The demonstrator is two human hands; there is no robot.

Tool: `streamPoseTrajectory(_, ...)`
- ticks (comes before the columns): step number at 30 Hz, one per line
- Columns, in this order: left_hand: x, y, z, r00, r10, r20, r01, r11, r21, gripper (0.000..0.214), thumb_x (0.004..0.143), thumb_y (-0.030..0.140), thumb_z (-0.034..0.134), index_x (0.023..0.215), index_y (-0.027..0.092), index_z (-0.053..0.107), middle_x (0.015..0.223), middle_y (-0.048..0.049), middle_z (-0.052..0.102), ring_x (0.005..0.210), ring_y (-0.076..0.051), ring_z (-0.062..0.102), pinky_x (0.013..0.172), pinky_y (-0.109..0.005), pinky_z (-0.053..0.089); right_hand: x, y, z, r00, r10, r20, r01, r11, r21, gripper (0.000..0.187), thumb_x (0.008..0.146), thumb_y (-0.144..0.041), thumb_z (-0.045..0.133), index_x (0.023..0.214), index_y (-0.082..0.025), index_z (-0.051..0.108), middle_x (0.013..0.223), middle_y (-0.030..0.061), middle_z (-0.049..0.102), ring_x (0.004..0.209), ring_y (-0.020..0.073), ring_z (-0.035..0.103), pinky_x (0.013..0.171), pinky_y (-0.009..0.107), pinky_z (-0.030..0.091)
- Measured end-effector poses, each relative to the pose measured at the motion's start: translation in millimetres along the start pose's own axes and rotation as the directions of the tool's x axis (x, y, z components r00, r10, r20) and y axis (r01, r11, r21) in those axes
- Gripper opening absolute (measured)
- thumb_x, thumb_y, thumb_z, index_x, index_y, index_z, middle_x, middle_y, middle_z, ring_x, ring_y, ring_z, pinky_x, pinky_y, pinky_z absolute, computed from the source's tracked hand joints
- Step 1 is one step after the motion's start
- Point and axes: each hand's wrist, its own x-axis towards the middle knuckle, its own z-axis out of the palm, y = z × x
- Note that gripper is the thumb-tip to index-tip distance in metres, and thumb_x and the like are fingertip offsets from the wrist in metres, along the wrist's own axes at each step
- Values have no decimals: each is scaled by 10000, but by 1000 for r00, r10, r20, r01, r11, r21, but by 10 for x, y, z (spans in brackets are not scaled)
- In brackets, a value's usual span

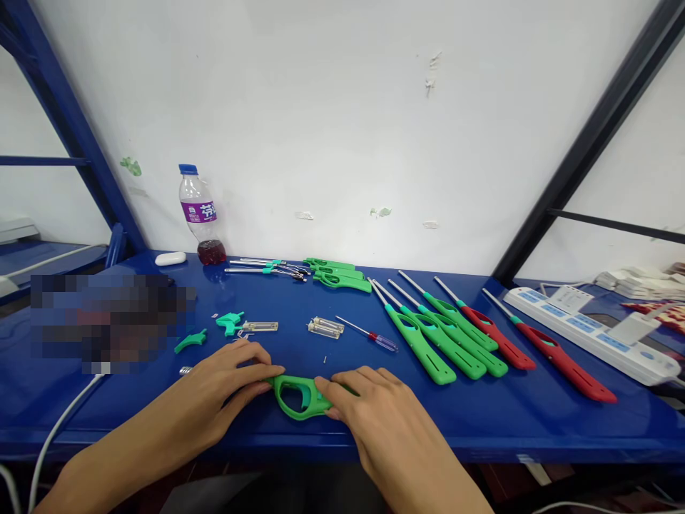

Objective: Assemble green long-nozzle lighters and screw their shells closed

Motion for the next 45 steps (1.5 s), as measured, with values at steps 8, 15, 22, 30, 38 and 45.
streamPoseTrajectory(8,24,-18,21,999,-30,30,32,997,-65,324,1083,133,456,1244,248,714,1163,-52,651,1055,-242,621,973,-416,517,-2,-2,-11,999,22,34,-23,999,26,410,993,-103,660,1370,-258,708,1245,74,791,1035,299,771,905,457,630)
streamPoseTrajectory(15,1,-27,23,999,-23,29,25,996,-85,329,1083,117,445,1212,247,719,1138,-44,651,1046,-227,628,1009,-416,497,6,2,33,1000,0,0,0,1000,18,423,978,-93,662,1375,-231,710,1252,96,787,1028,290,778,889,427,651)
streamPoseTrajectory(22,-30,-41,31,999,-19,32,21,997,-68,325,1099,154,441,1244,291,697,1177,-28,638,1060,-221,615,966,-384,505,11,6,23,1000,-21,-8,21,1000,8,411,980,-87,639,1362,-216,719,1214,96,800,994,287,788,858,415,666)
streamPoseTrajectory(30,-43,-74,36,999,-18,43,21,997,-77,316,1107,166,435,1256,296,682,1192,-29,627,1068,-214,612,959,-373,504,17,3,31,1000,-14,3,14,1000,11,434,958,-73,680,1363,-224,715,1233,93,794,1017,307,784,888,468,665)
streamPoseTrajectory(38,-21,-30,23,1000,18,20,-17,999,-43,316,1087,150,476,1240,282,718,1170,-45,653,1035,-217,628,945,-358,533,-7,9,20,1000,2,14,-3,1000,31,386,995,-113,649,1355,-234,722,1229,83,796,1020,291,779,923,442,657)
streamPoseTrajectory(45,28,-11,32,999,10,33,-9,999,-32,331,1060,106,497,1194,260,756,1116,-55,667,998,-223,647,910,-360,546,-22,28,72,999,37,1,-37,993,111,368,1008,-106,609,1320,-245,745,1219,68,799,1026,276,779,855,378,670)
